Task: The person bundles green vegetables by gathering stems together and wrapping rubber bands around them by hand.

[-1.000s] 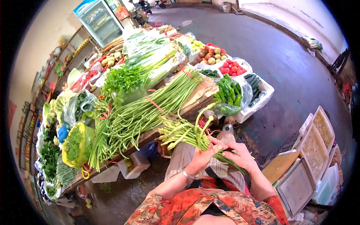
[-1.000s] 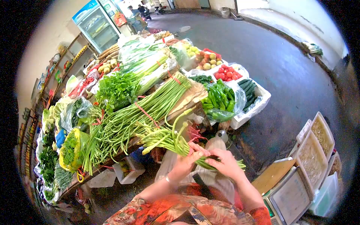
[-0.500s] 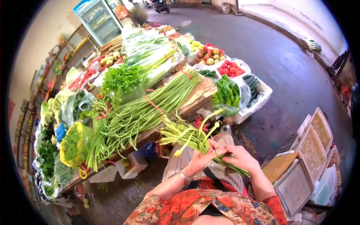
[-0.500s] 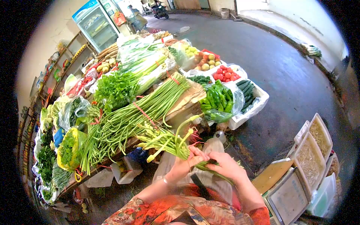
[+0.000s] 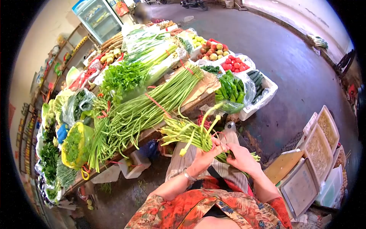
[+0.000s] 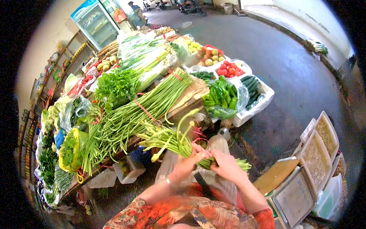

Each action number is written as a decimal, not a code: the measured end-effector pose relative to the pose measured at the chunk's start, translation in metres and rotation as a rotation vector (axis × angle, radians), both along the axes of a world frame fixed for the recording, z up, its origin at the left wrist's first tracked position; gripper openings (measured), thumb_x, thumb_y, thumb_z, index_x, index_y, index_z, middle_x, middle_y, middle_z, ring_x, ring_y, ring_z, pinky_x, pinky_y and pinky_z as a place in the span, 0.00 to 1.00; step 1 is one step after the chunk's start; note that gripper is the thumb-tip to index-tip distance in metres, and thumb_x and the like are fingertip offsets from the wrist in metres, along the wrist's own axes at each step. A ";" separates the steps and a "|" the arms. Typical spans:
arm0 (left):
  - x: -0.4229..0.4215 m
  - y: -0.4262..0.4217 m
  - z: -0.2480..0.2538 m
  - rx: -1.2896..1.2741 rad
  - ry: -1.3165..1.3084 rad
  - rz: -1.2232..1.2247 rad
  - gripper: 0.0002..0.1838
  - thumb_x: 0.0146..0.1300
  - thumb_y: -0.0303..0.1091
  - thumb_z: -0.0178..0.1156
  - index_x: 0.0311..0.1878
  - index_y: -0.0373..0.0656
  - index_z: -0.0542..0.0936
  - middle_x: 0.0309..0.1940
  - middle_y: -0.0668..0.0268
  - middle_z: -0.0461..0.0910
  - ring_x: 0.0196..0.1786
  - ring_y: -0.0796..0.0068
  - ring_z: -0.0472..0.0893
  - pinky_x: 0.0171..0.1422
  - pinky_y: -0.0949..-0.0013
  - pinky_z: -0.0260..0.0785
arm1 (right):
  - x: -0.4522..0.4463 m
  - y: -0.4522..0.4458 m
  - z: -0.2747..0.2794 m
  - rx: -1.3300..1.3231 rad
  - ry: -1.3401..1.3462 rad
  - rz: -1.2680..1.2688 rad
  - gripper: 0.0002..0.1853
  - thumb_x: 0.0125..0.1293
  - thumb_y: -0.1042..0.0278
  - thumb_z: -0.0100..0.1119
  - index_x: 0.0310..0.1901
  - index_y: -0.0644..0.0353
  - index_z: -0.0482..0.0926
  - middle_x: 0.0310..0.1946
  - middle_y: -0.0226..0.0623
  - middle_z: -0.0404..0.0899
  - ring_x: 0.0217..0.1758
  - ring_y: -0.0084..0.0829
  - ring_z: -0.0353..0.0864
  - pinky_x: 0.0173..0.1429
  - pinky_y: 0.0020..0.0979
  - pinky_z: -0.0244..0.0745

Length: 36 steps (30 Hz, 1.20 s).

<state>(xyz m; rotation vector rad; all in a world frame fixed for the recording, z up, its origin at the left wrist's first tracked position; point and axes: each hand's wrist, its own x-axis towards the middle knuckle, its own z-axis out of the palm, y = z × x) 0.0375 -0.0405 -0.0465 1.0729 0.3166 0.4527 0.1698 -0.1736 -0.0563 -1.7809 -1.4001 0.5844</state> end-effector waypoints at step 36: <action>-0.001 0.015 0.003 -0.143 -0.036 0.215 0.05 0.69 0.26 0.59 0.38 0.43 0.72 0.29 0.67 0.74 0.36 0.70 0.77 0.57 0.58 0.71 | -0.028 0.021 -0.063 -0.061 -0.110 -0.221 0.26 0.53 0.65 0.67 0.55 0.56 0.74 0.44 0.45 0.81 0.51 0.48 0.80 0.59 0.45 0.71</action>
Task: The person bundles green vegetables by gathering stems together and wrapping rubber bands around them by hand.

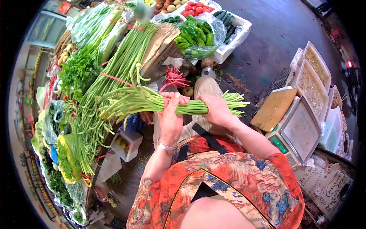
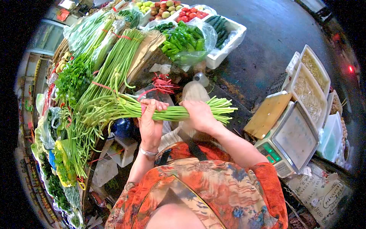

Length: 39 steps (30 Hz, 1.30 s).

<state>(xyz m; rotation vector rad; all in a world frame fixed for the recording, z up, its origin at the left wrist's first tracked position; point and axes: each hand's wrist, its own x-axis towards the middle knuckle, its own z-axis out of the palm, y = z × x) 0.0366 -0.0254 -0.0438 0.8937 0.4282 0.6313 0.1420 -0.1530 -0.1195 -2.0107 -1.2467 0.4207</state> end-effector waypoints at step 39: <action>0.002 0.014 -0.009 -0.177 -0.089 0.013 0.05 0.70 0.32 0.59 0.38 0.46 0.73 0.28 0.69 0.71 0.35 0.70 0.73 0.55 0.58 0.70 | 0.042 -0.069 0.041 -0.169 0.050 0.198 0.26 0.51 0.72 0.60 0.56 0.55 0.76 0.46 0.43 0.81 0.55 0.43 0.79 0.60 0.43 0.69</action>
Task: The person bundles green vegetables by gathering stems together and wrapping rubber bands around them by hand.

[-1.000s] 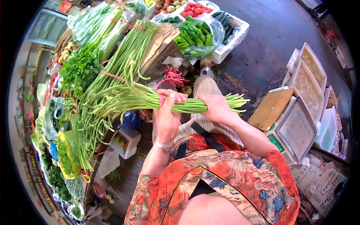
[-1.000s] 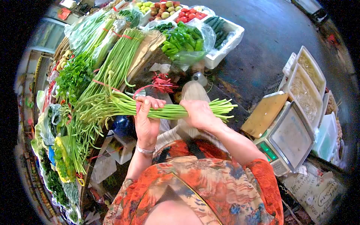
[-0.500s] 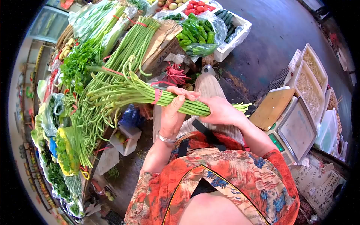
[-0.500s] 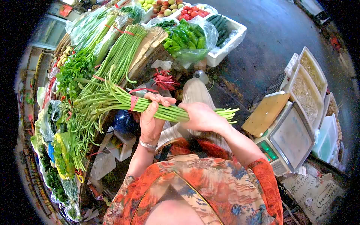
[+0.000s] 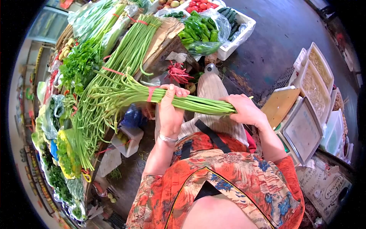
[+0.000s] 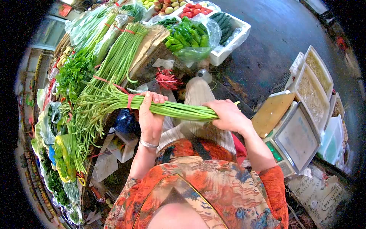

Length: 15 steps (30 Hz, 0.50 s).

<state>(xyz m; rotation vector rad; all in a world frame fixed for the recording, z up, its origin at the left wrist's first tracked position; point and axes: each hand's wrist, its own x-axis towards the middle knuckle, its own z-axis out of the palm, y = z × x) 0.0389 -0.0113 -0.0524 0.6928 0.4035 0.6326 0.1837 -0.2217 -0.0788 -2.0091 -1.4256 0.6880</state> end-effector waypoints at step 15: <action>0.003 0.000 -0.004 -0.005 0.065 0.083 0.06 0.70 0.32 0.60 0.37 0.46 0.74 0.26 0.69 0.72 0.33 0.70 0.73 0.53 0.58 0.70 | 0.009 -0.009 0.013 0.231 -0.248 -0.361 0.30 0.59 0.63 0.67 0.64 0.56 0.72 0.61 0.44 0.73 0.67 0.45 0.68 0.71 0.45 0.58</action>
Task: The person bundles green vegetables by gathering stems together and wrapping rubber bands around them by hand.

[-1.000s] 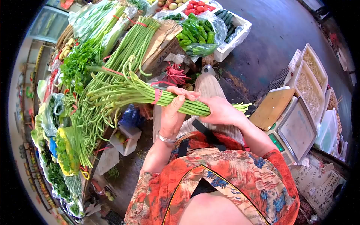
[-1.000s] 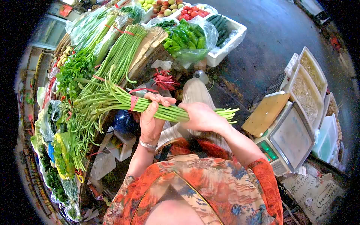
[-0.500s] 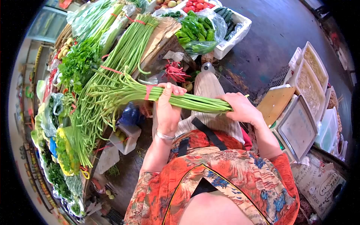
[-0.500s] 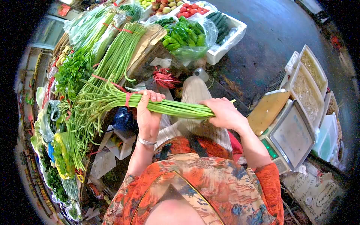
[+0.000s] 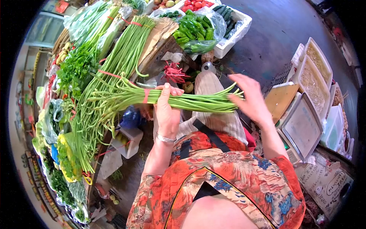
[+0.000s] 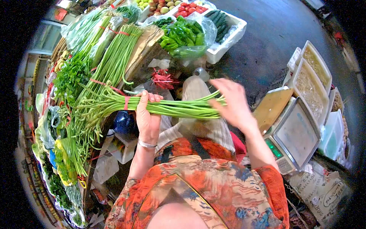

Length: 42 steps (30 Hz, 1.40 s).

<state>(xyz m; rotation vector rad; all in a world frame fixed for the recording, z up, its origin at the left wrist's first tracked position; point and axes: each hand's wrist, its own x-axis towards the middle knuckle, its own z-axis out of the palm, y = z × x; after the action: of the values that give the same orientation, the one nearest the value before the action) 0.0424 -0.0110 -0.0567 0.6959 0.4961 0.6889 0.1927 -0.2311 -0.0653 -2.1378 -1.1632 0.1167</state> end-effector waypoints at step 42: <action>-0.011 -0.042 0.031 0.458 0.042 -0.087 0.06 0.69 0.22 0.58 0.40 0.39 0.69 0.29 0.64 0.72 0.34 0.72 0.75 0.42 0.66 0.71 | -0.038 0.064 -0.038 -0.057 0.287 0.223 0.15 0.47 0.71 0.68 0.40 0.53 0.80 0.33 0.45 0.82 0.40 0.50 0.82 0.44 0.42 0.77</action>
<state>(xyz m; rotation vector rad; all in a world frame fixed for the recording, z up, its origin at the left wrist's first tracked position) 0.0315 -0.0526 -0.0256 1.1572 0.3441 0.7139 0.1551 -0.1669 -0.1031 -1.9535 -1.2322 0.5447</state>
